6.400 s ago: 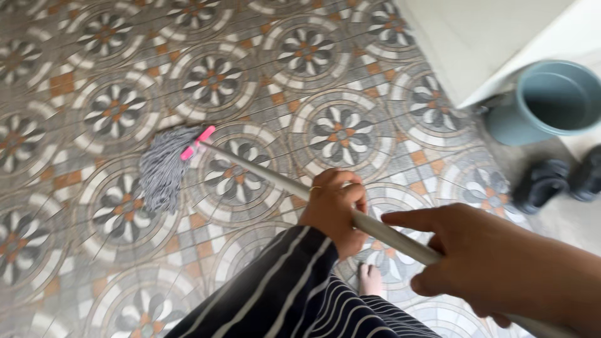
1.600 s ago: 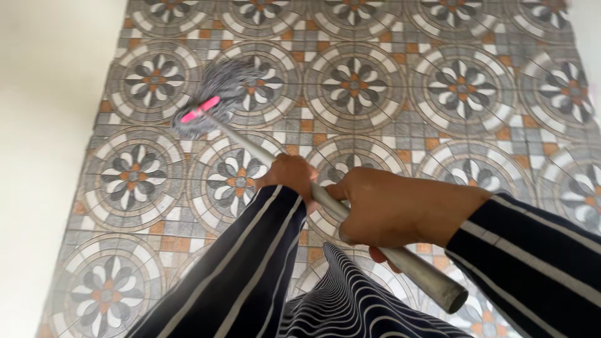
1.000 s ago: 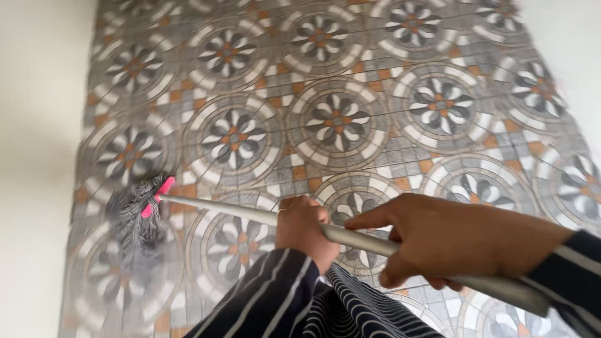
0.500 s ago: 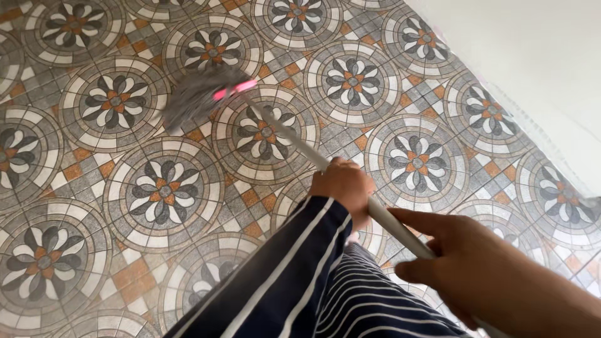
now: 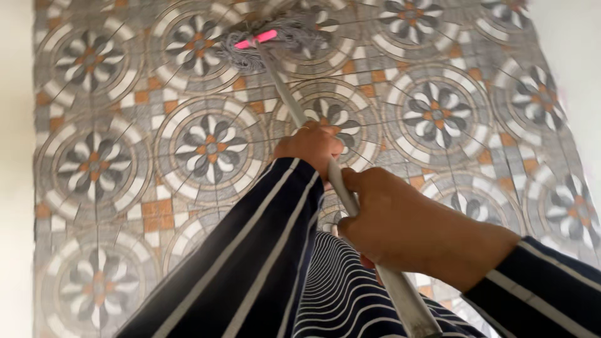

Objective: The person mops a tiled floor using a mop, moving the mop head back and forth across the surface while walking through the area.

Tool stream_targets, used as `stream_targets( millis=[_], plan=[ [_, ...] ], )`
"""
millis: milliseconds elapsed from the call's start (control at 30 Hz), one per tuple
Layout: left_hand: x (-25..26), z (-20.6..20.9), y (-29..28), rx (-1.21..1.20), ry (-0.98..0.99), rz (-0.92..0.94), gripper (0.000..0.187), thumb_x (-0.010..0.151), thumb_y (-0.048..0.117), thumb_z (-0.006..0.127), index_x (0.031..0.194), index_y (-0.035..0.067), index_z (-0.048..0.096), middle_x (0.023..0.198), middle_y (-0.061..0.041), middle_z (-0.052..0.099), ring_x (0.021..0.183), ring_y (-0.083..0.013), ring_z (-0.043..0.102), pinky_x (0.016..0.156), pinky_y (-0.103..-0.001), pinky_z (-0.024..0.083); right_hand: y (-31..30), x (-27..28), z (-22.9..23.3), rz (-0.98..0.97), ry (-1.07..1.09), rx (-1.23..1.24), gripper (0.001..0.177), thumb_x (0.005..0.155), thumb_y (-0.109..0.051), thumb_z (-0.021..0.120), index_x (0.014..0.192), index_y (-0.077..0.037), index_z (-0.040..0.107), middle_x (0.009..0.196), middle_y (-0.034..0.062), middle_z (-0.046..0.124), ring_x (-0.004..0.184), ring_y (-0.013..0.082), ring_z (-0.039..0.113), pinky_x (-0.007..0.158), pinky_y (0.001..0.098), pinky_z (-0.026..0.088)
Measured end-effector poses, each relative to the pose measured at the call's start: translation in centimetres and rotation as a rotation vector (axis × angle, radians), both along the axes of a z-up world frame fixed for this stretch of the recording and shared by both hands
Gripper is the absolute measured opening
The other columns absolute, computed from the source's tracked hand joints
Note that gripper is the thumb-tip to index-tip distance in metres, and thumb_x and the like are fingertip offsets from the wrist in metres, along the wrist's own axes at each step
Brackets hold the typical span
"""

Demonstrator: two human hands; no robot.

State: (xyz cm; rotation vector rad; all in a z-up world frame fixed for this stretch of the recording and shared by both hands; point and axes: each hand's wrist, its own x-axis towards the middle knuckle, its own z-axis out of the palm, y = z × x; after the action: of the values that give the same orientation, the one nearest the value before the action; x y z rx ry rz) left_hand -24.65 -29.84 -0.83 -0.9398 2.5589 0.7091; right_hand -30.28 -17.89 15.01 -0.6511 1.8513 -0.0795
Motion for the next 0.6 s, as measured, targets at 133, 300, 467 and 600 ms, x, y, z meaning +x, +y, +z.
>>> stream_targets(
  millis=[133,300,467,600],
  plan=[
    [4.5,-0.4,-1.2,-0.02,-0.003,0.26,0.016,0.082,0.025,0.084,0.094,0.016,0.078,0.11,-0.007,0.069,0.127,-0.0274,0.058,0.103,-0.048,0.055,-3.0,0.5,-1.0,0.281,-0.047,-0.027,0.059,0.092,-0.012,0.065,0.148,-0.003,0.049,0.07,0.0192,0.072,0.052,0.0264,0.069,0.053,0.0408,0.057],
    [10.4,-1.4,0.7,-0.038,0.018,0.558,0.018,0.079,0.025,0.087,0.093,0.017,0.079,0.11,-0.006,0.068,0.129,-0.0265,0.057,0.101,-0.047,0.057,-5.8,2.1,-2.6,0.727,-0.018,0.019,0.054,0.089,-0.005,0.061,0.143,-0.007,0.052,0.088,0.0197,0.075,0.062,0.0262,0.073,0.058,0.0427,0.059],
    [14.3,-2.7,3.7,0.007,-0.087,0.787,0.019,0.08,0.027,0.086,0.097,0.019,0.081,0.11,-0.005,0.071,0.13,-0.0265,0.058,0.103,-0.046,0.057,-7.8,3.7,-4.0,1.049,-0.007,0.121,0.083,0.094,0.002,0.054,0.169,-0.024,0.031,0.108,0.0163,0.073,0.079,0.0315,0.076,0.069,0.0416,0.062],
    [15.2,-3.0,5.3,0.077,-0.197,0.972,0.022,0.083,0.022,0.082,0.105,0.023,0.081,0.113,-0.002,0.072,0.131,-0.0285,0.054,0.105,-0.058,0.048,-7.9,4.3,-5.3,1.077,0.015,-0.02,0.063,0.099,-0.02,0.059,0.159,-0.038,0.051,0.112,0.0095,0.076,0.092,0.024,0.075,0.084,0.0416,0.059]
  ],
)
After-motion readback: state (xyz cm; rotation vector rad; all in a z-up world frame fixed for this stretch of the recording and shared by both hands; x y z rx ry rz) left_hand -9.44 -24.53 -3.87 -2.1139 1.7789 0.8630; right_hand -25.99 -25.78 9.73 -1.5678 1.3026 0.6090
